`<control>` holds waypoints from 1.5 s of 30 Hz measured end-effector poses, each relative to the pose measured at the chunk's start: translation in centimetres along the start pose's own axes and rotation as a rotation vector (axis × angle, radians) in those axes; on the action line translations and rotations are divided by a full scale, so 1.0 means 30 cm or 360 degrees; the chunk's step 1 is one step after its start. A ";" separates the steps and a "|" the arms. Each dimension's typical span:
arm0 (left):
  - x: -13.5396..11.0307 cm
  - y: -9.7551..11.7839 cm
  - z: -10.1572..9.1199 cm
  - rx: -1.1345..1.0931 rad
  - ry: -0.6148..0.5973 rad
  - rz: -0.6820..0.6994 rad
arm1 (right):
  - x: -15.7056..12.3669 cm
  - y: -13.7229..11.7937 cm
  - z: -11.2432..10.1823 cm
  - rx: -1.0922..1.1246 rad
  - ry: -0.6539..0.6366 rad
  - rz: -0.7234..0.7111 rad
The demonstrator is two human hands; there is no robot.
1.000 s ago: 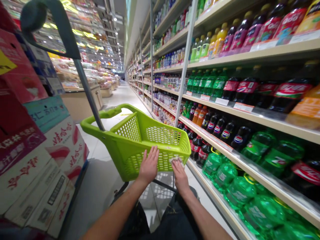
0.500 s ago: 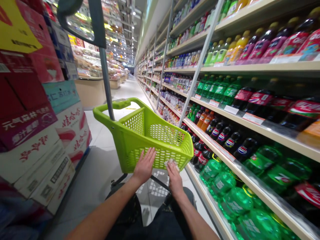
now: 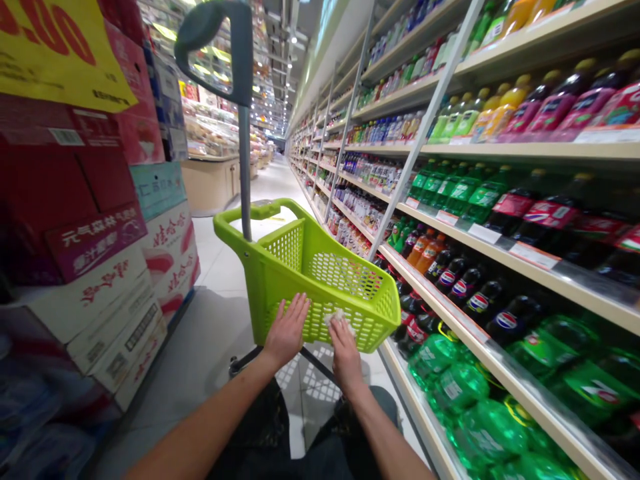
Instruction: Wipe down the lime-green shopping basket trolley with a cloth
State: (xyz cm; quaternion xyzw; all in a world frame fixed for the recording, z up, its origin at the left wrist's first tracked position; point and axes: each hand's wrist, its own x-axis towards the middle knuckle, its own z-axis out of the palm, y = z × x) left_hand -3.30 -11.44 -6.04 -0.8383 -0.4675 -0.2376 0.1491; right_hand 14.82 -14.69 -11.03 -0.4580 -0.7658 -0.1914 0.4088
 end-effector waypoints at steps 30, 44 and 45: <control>-0.013 -0.165 -0.091 0.0120 -0.0005 -0.0257 | 0.284 -0.108 0.119 0.0197 0.0031 -0.0142; -0.039 -0.277 -0.103 0.0195 0.0108 -0.0356 | 0.390 -0.197 0.207 0.0196 0.0074 -0.0298; -0.043 -0.285 -0.103 0.0191 0.0116 -0.0360 | 0.373 -0.194 0.221 0.0204 0.0057 -0.0315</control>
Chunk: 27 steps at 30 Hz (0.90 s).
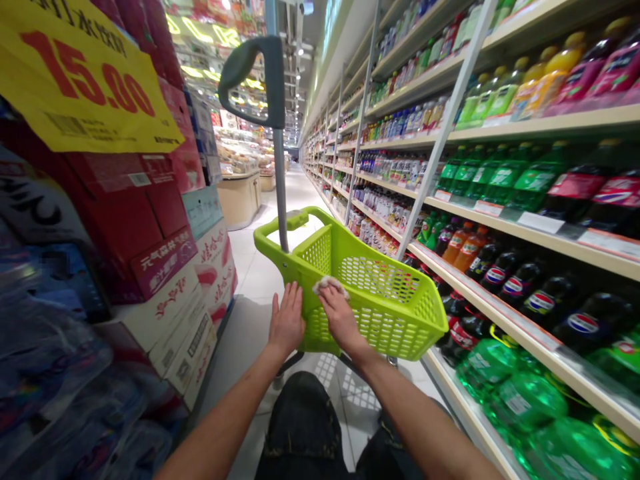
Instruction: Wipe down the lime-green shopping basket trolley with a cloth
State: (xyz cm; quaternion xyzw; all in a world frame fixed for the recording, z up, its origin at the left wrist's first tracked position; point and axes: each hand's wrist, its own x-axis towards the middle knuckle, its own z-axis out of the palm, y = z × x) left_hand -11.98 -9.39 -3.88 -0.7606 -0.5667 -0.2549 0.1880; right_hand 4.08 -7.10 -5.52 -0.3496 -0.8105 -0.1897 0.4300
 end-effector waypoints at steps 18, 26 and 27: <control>-0.015 -0.152 -0.022 0.0040 0.0031 -0.0178 | 0.140 -0.114 0.103 0.0110 -0.0169 -0.0143; -0.008 -0.156 -0.035 0.0004 0.0056 -0.0179 | 0.238 -0.147 0.154 0.0081 -0.0180 -0.0075; -0.009 -0.156 -0.035 0.0003 0.0052 -0.0173 | 0.201 -0.146 0.156 0.0070 -0.0223 -0.0086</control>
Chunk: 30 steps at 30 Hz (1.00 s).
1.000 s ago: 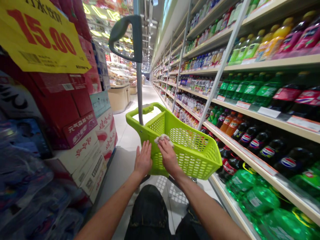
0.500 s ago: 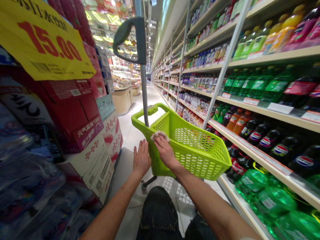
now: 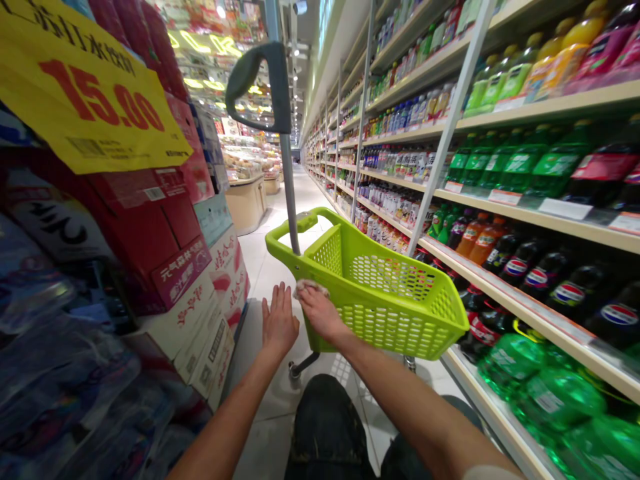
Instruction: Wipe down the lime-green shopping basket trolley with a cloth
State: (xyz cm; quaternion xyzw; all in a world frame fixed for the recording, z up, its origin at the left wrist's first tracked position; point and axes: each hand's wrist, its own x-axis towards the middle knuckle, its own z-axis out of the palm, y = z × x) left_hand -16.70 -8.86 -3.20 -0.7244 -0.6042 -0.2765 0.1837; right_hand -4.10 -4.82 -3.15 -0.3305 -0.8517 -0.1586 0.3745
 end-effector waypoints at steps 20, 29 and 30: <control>0.006 0.278 0.030 -0.0026 -0.0169 0.0313 | -0.306 0.149 -0.250 -0.0223 0.0215 0.0263; -0.013 0.445 0.026 -0.0029 -0.0265 0.0515 | -0.548 0.156 -0.309 -0.0296 0.0148 0.0307; -0.015 0.457 0.028 -0.0033 -0.0266 0.0528 | -0.547 0.160 -0.325 -0.0289 0.0180 0.0345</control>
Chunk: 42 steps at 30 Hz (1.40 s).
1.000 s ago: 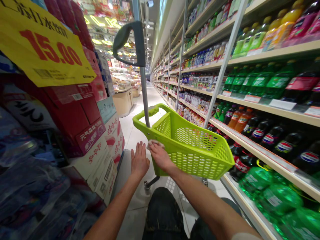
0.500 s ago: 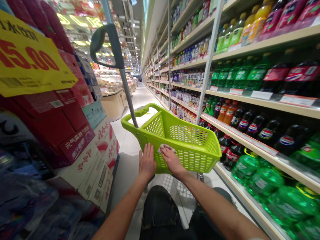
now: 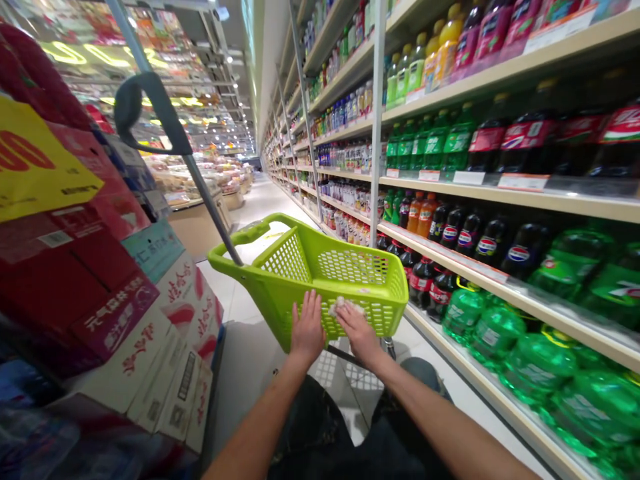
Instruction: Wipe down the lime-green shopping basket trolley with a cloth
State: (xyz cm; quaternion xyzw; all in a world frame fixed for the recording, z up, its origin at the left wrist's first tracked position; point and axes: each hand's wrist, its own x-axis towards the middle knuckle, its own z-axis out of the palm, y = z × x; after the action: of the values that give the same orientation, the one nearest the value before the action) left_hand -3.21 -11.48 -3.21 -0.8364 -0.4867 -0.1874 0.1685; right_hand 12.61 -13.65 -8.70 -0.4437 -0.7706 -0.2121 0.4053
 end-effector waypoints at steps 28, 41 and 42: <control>-0.037 0.188 0.087 -0.0132 0.0055 0.0569 | -0.197 0.128 -0.180 -0.0165 0.0098 0.0349; 0.131 0.014 -0.022 0.0111 -0.0173 0.0028 | -0.099 0.162 -0.236 -0.0077 0.0367 0.0731; 0.139 0.003 -0.026 0.0122 -0.0206 0.0029 | -0.076 0.159 -0.216 -0.0074 0.0350 0.0763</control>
State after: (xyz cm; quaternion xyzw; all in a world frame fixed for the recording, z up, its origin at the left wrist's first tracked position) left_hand -1.34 -8.75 -0.54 -0.8441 -0.4957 -0.1126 0.1704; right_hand 20.16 -16.80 -6.94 -0.5971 -0.5897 -0.1747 0.5150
